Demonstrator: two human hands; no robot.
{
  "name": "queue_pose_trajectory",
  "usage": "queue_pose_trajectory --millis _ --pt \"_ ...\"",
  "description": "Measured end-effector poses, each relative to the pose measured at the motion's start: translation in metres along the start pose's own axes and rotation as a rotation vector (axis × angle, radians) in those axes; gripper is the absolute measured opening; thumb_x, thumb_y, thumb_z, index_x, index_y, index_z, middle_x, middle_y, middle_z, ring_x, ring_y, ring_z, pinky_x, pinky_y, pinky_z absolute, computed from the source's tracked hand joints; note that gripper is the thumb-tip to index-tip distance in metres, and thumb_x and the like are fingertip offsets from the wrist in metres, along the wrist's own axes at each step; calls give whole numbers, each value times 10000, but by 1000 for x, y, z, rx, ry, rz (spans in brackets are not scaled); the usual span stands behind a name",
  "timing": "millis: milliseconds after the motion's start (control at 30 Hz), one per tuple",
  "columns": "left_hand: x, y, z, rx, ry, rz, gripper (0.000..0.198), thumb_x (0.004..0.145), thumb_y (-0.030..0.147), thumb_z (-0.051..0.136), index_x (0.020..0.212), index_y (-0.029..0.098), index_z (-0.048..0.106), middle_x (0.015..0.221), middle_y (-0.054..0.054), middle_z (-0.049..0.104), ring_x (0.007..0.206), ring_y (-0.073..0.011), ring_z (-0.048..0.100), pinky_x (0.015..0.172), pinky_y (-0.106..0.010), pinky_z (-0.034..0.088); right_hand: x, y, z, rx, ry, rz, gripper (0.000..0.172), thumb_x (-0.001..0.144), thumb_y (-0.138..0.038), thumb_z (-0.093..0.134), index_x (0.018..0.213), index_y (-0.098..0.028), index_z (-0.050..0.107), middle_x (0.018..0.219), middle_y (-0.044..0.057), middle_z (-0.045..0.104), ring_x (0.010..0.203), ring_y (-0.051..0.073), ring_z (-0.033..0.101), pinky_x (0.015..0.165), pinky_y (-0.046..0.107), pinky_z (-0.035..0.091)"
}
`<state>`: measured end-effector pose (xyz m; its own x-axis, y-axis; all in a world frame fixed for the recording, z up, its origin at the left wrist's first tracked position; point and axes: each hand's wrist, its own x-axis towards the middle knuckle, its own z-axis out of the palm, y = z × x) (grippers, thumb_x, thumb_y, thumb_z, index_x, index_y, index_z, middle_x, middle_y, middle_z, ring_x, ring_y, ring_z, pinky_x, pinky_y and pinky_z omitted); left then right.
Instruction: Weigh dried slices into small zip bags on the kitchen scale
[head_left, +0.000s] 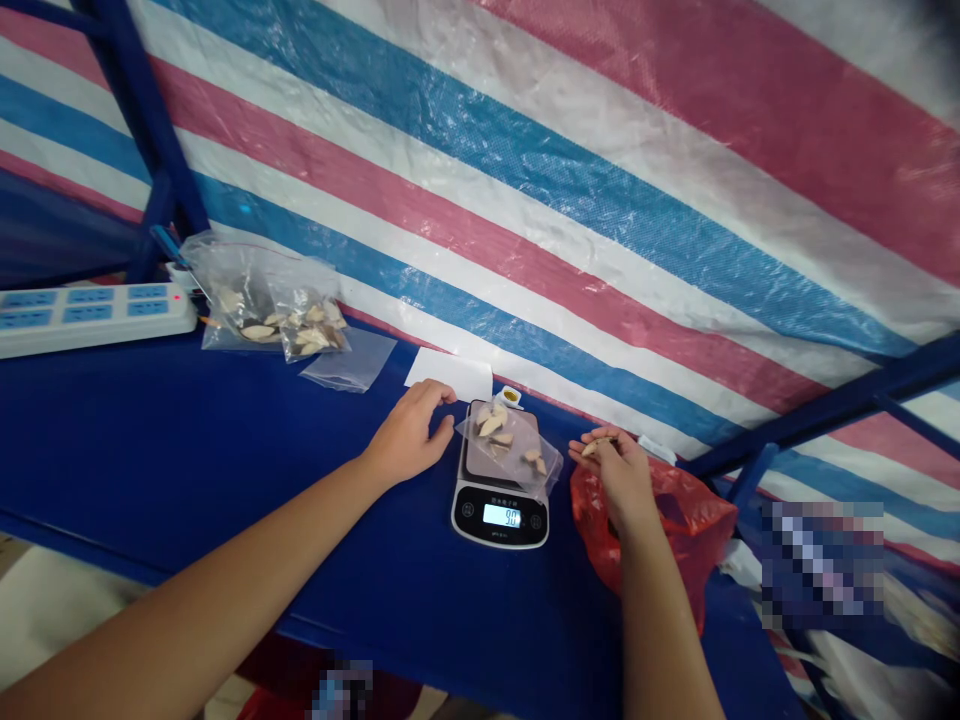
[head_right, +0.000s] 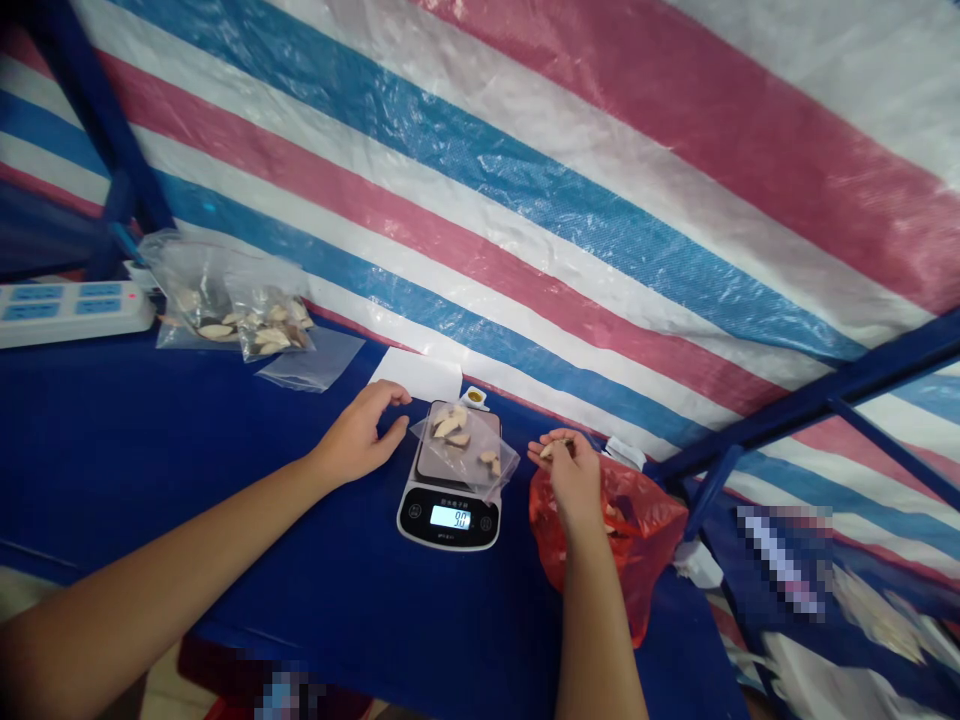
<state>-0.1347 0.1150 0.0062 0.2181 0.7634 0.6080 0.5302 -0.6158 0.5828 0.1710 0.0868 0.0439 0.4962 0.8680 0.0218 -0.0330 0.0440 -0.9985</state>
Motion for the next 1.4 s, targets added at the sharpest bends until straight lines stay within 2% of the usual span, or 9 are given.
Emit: queue_pose_trajectory --millis 300,400,500,633,700,800,933,1233,1400 --pt "0 5 -2 -52 -58 86 199 930 190 500 1116 213 568 1131 -69 608 1115 -223 579 1001 -392 484 -6 -9 -11 -144 -146 87 302 593 -314 796 852 -206 686 886 37 745 875 239 746 816 378 620" --pt "-1 4 -1 -50 -59 69 187 934 192 498 1107 211 567 1125 -70 609 1105 -223 578 993 -397 484 -9 -14 -12 -243 -193 77 324 607 -352 780 889 -215 696 939 55 755 903 236 721 805 354 589" --pt "-1 4 -1 -53 -70 68 181 950 214 496 1116 212 567 1124 -71 611 1110 -225 578 994 -400 484 -12 -18 -15 -317 -228 106 277 643 -355 707 882 -220 672 798 29 714 753 208 693 685 316 553" --pt "-1 5 -1 -54 -98 69 185 982 262 484 1132 212 580 1130 -74 614 1112 -226 579 991 -401 485 -17 -24 -25 -444 -353 218 161 650 -291 559 780 -215 615 551 -48 513 448 108 446 423 226 293" --pt "-1 6 -2 -58 -108 66 195 995 278 475 1140 211 588 1138 -76 617 1115 -227 577 992 -404 484 -22 -29 -30 -521 -507 328 187 656 -273 549 800 -198 643 550 -59 472 421 73 332 409 221 162" --pt "-1 7 0 -80 -129 52 228 1010 303 469 1180 220 595 1178 -76 620 1151 -230 569 1025 -416 472 -27 -34 -31 -531 -664 400 285 728 -316 608 957 -180 706 547 -93 362 438 53 213 434 229 88" --pt "1 10 5 -119 -180 32 262 1024 313 456 1231 249 604 1240 -69 619 1203 -230 560 1047 -426 468 -29 -32 -20 -409 -671 388 425 783 -440 704 1101 -159 714 558 -119 233 479 55 149 451 233 71" --pt "3 11 11 -183 -218 97 258 1016 281 461 1223 252 610 1256 -62 642 1236 -223 572 1077 -432 463 -36 -22 4 -228 -713 491 582 781 -348 716 1331 -195 604 491 -135 281 453 55 133 418 199 83" --pt "4 10 8 -184 -201 68 252 1020 290 450 1221 248 596 1248 -58 645 1224 -216 573 1076 -420 456 -30 -24 -5 -227 -694 480 456 794 -354 697 1209 -170 651 489 -128 314 425 46 134 391 201 79"
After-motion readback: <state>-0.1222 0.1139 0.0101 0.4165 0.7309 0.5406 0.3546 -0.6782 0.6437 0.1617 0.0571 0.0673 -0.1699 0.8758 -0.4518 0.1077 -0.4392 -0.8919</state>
